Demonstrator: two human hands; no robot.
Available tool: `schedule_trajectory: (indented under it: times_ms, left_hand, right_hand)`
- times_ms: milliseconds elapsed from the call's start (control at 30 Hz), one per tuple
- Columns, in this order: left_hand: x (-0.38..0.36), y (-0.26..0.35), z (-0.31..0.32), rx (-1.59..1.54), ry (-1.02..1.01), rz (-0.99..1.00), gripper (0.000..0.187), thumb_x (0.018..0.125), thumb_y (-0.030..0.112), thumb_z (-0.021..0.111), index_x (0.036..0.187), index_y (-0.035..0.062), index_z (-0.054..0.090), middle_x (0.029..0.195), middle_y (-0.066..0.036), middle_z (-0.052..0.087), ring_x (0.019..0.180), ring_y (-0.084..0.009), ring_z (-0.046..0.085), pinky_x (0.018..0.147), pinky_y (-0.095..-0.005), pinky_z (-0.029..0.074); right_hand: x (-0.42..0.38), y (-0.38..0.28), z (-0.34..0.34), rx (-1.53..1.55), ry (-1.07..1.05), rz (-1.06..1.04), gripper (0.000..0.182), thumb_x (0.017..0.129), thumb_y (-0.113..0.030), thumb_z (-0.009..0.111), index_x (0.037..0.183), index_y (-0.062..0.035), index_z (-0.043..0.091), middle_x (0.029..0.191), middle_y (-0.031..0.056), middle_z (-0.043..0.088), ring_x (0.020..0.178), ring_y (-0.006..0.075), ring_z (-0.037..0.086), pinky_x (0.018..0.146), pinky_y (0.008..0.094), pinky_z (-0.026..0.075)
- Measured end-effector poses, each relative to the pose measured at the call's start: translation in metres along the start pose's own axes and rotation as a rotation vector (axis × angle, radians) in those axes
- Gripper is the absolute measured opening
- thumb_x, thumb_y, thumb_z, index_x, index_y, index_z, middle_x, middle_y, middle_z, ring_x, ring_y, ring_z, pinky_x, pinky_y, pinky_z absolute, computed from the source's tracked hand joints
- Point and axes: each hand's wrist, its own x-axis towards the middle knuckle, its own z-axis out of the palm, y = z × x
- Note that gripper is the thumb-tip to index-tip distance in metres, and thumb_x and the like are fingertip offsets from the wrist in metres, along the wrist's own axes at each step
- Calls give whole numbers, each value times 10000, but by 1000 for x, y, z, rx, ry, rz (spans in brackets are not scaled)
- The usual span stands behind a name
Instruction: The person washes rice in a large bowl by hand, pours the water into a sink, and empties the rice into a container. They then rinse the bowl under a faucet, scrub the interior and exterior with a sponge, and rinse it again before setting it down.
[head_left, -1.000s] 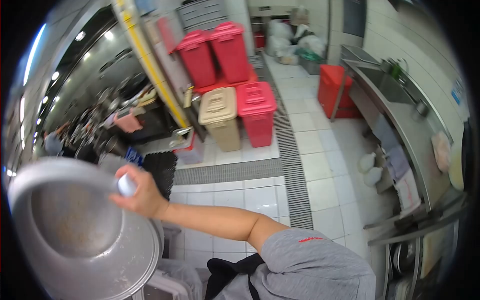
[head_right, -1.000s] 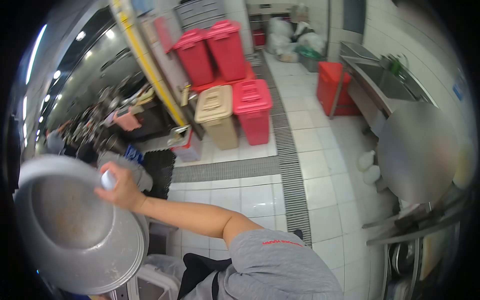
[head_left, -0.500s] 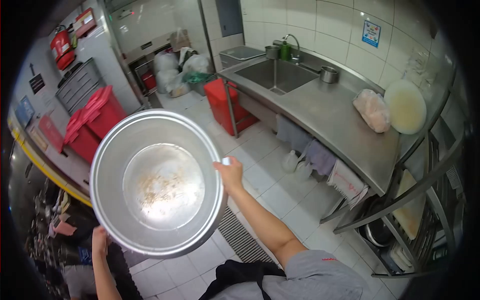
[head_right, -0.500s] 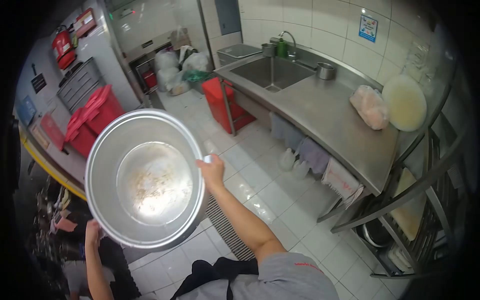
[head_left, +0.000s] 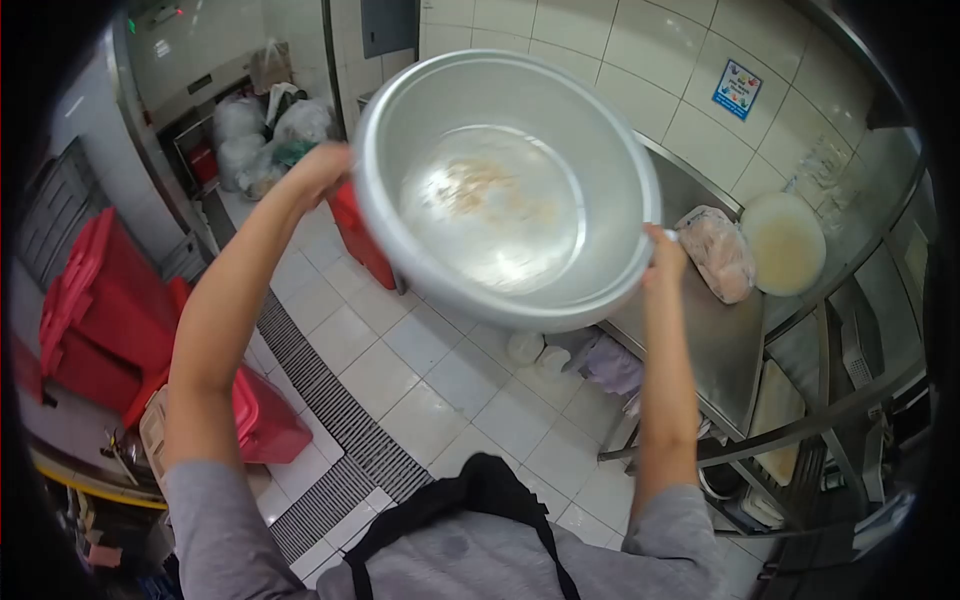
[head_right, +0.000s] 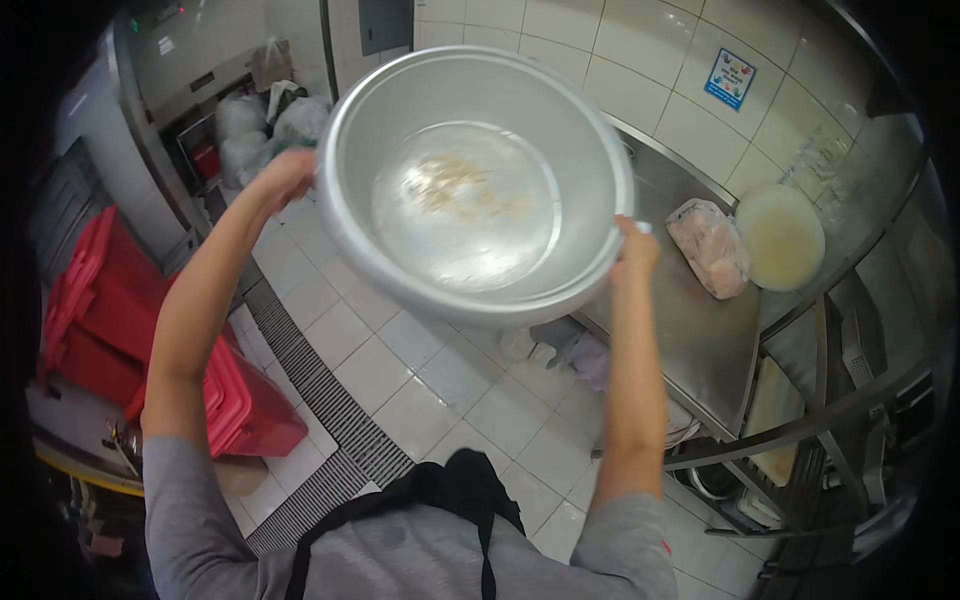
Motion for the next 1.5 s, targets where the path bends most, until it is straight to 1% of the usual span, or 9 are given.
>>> schedule_trajectory:
  times_ms: [433,500,733,833,967,1033,1267,1433,1500]
  left_hand:
    - [333,47,105,-603,-299,-98,166,691,206,481,592,74,460,482,12,299,361,-97,227,320,-237,153]
    - [351,45,108,-473,-55,-81,259,675,314,560,694,56,569,605,-37,475,434,-110,352,370,-245,235]
    - [506,-56,87,156,-287,-197,336,604,277,662,814,18,619,756,-70,578,628,-141,511,487,-261,346]
    - [573,-165,123,311,-514,-156,378,677,305,637,906,5,616,908,-115,606,820,-218,557,740,-309,424]
    - [576,-265,180,332,-629,-380,406,737,280,570,954,-62,579,944,-160,598,877,-243,567,765,-326,431]
    - [598,-419,253,277,-587,-470,414,742,295,554,948,-63,579,953,-186,590,890,-264,571,760,-331,437]
    - [602,-361,254,459,-484,-782,377,768,307,516,900,-37,596,935,-218,585,893,-291,579,750,-337,450]
    - [625,-379,318,300,-110,-293,364,765,141,512,1080,-37,472,949,-237,566,880,-353,559,743,-391,448]
    - [632,-313,348,236,-282,130,416,766,88,493,1162,7,391,926,-236,562,842,-376,548,727,-409,441]
  right_hand:
    - [233,50,13,-98,156,160,243,698,-49,568,915,48,515,869,149,567,766,262,570,690,358,497]
    - [251,78,52,-97,194,222,259,683,-16,582,922,54,507,906,160,554,793,277,560,711,373,491]
    - [312,164,148,-258,279,251,318,630,-8,627,899,118,511,859,195,556,762,272,565,661,365,479]
    - [347,204,143,-590,361,182,321,600,-48,655,845,117,528,765,166,571,691,258,567,616,341,468]
    - [348,245,162,-816,461,144,343,585,-82,664,833,116,532,719,182,586,666,301,584,604,345,467]
    - [347,274,160,-1376,535,-47,339,604,-102,651,853,98,537,777,235,589,720,353,593,635,374,469]
    - [297,367,144,-1366,686,57,437,676,-170,636,1012,62,481,869,255,575,849,359,572,739,394,450]
    - [241,440,106,-1274,867,324,554,707,-202,636,1129,36,369,976,237,546,889,370,546,782,390,430]
    - [235,449,107,-1206,932,485,533,711,-203,632,1113,32,372,988,233,537,896,366,542,786,388,429]
